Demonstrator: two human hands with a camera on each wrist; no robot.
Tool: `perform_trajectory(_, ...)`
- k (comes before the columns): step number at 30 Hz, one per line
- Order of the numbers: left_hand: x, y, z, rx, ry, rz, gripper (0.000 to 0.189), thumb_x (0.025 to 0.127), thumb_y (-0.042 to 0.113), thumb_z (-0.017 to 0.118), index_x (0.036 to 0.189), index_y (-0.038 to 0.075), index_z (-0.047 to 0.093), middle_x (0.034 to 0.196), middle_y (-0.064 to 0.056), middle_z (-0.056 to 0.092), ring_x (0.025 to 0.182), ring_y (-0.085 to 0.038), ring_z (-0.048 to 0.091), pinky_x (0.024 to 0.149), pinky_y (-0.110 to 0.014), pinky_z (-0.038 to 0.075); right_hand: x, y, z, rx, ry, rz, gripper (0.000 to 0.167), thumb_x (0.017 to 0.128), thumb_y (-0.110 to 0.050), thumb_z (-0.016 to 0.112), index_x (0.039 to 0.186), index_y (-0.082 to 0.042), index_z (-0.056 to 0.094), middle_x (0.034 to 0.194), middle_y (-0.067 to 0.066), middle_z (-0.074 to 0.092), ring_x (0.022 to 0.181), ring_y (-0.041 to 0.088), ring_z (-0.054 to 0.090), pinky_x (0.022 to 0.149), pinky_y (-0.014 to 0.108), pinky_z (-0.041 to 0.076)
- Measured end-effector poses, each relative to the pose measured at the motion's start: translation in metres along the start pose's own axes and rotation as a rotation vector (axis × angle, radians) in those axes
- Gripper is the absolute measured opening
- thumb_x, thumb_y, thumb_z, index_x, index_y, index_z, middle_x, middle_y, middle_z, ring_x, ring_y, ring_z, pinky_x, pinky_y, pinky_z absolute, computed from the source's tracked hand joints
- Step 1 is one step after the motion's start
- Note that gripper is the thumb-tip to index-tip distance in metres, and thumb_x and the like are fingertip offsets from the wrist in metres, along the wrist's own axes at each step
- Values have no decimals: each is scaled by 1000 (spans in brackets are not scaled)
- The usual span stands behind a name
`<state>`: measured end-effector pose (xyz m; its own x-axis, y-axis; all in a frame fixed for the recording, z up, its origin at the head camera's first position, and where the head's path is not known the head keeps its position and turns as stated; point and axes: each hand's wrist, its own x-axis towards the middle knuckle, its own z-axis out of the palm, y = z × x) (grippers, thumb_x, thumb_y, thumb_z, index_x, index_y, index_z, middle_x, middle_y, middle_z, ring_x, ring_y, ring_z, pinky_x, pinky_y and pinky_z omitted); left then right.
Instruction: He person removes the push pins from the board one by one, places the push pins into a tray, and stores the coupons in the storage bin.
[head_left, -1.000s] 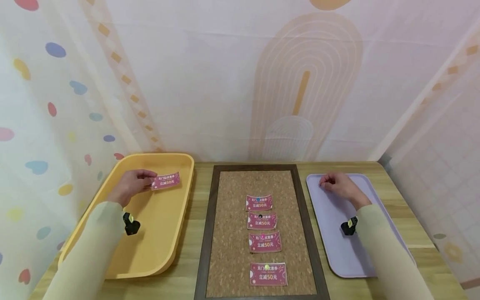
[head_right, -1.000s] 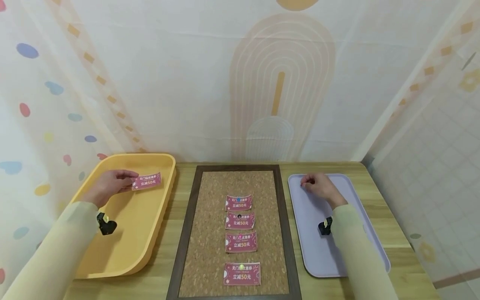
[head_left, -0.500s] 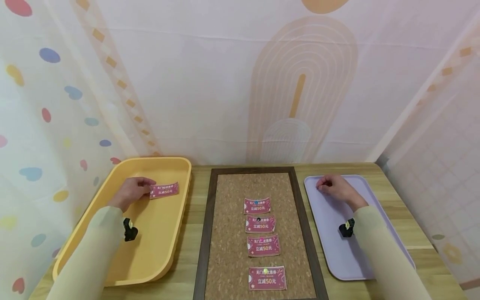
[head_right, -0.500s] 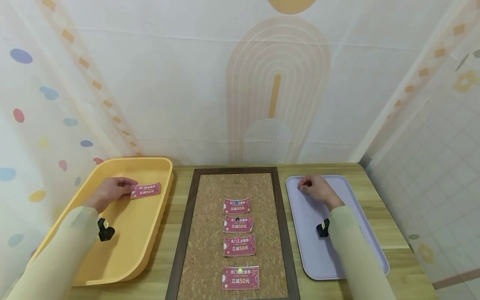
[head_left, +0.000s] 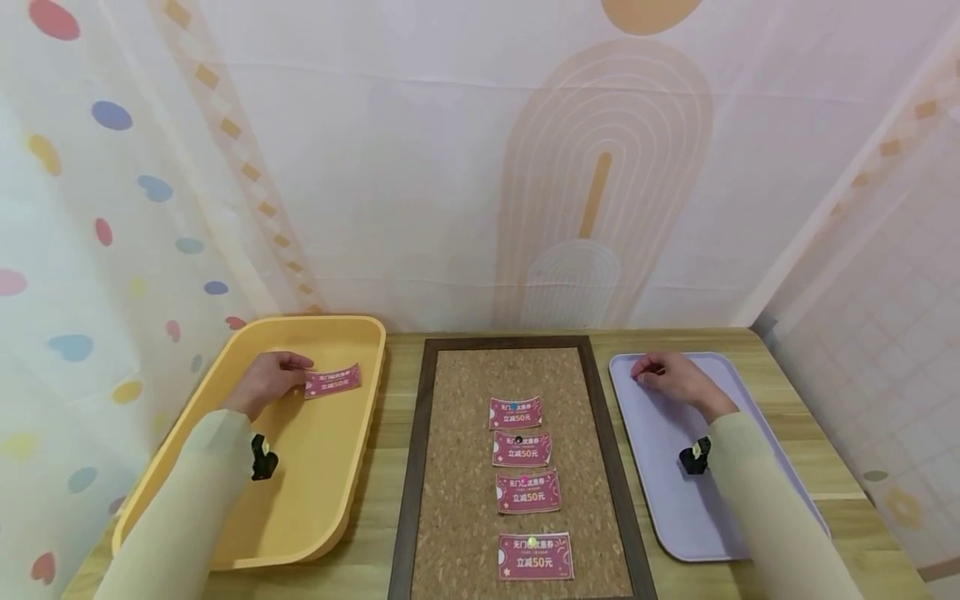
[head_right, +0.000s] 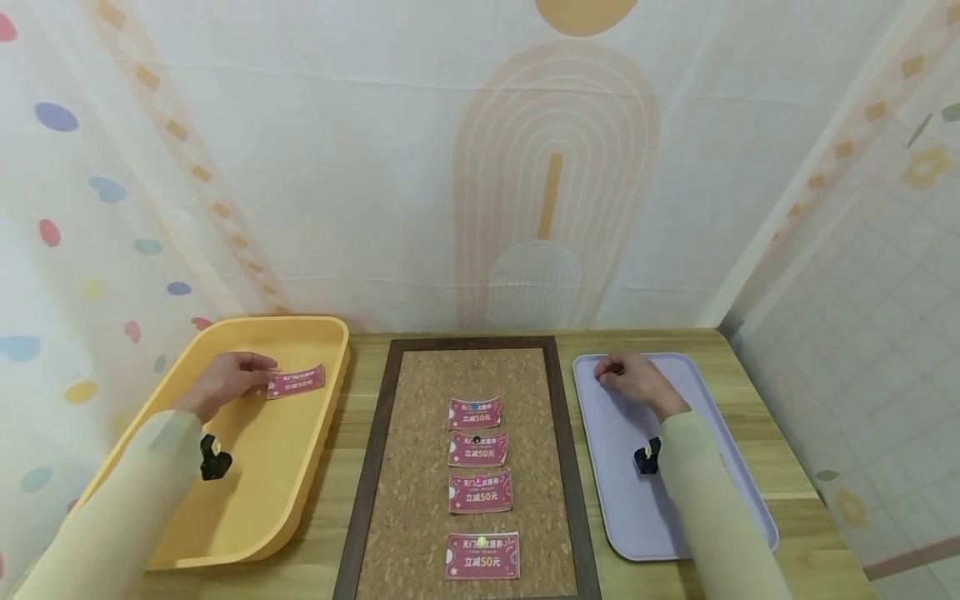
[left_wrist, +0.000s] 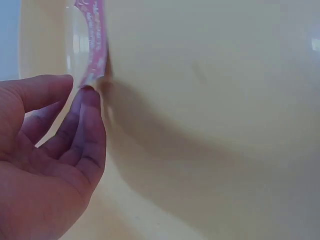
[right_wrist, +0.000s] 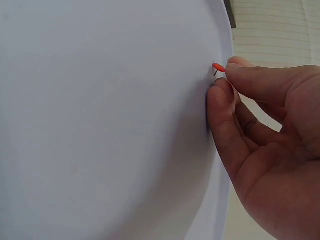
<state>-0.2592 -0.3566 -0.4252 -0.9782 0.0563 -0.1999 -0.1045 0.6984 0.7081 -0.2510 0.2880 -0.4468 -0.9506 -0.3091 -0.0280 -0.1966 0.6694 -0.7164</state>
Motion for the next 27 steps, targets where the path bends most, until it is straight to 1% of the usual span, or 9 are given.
perform_trajectory(3,-4,8,-3,-4,15,37,38,105,9,55,132,-17,54,124,-34,60,99,-32,61,77,-28,53,-3,-3,-2,4,-2,15,11,99,2,60,105,7,68,100,16,68,88,19,58,73,27,51)
perform_trajectory(5,-7,14,-4,-6,27,62,39,107,11,53,134,-16,52,129,-34,58,106,-37,61,83,-32,53,-4,-6,-4,11,3,29,13,100,0,60,108,7,67,101,17,68,88,19,59,72,28,52)
perform_trajectory(9,-11,28,-4,11,70,96,42,108,18,52,137,-12,54,135,-32,57,118,-42,57,94,-45,49,-7,-14,-7,38,29,29,20,104,-8,58,113,9,65,100,18,68,87,21,60,73,32,53)
perform_trajectory(11,-14,34,-4,11,89,112,43,109,22,52,137,-10,55,136,-31,57,121,-42,56,97,-48,46,-8,-18,-7,56,48,11,24,106,-12,57,114,10,64,99,19,68,86,22,62,73,32,54)
perform_trajectory(13,-16,41,-3,5,111,132,44,109,25,53,136,-9,56,134,-29,59,121,-41,57,97,-46,47,-10,-24,-6,65,68,-15,27,107,-14,57,114,11,64,98,21,68,87,25,64,74,31,54)
perform_trajectory(18,-28,60,1,-10,152,179,42,108,27,56,135,-5,60,130,-25,64,116,-35,61,87,-24,49,-16,-37,-5,59,109,-35,30,108,-17,57,117,11,63,100,23,69,92,31,65,75,29,53)
perform_trajectory(20,-33,69,3,-8,166,200,41,108,27,56,134,-5,61,130,-24,65,115,-34,62,86,-22,48,-19,-42,-4,55,126,-43,30,108,-17,57,117,10,64,100,23,69,93,34,65,76,29,53)
perform_trajectory(24,-45,87,9,-14,184,233,40,107,29,57,131,-2,63,128,-22,67,115,-32,62,89,-25,48,-24,-53,-3,54,165,-66,28,107,-16,57,117,9,65,99,23,70,93,39,64,78,30,52)
perform_trajectory(27,-53,100,15,-38,189,257,40,107,30,58,130,-2,64,127,-22,67,113,-30,62,87,-21,48,-28,-61,-1,59,196,-80,28,107,-17,59,116,8,65,96,21,70,92,40,64,77,29,52)
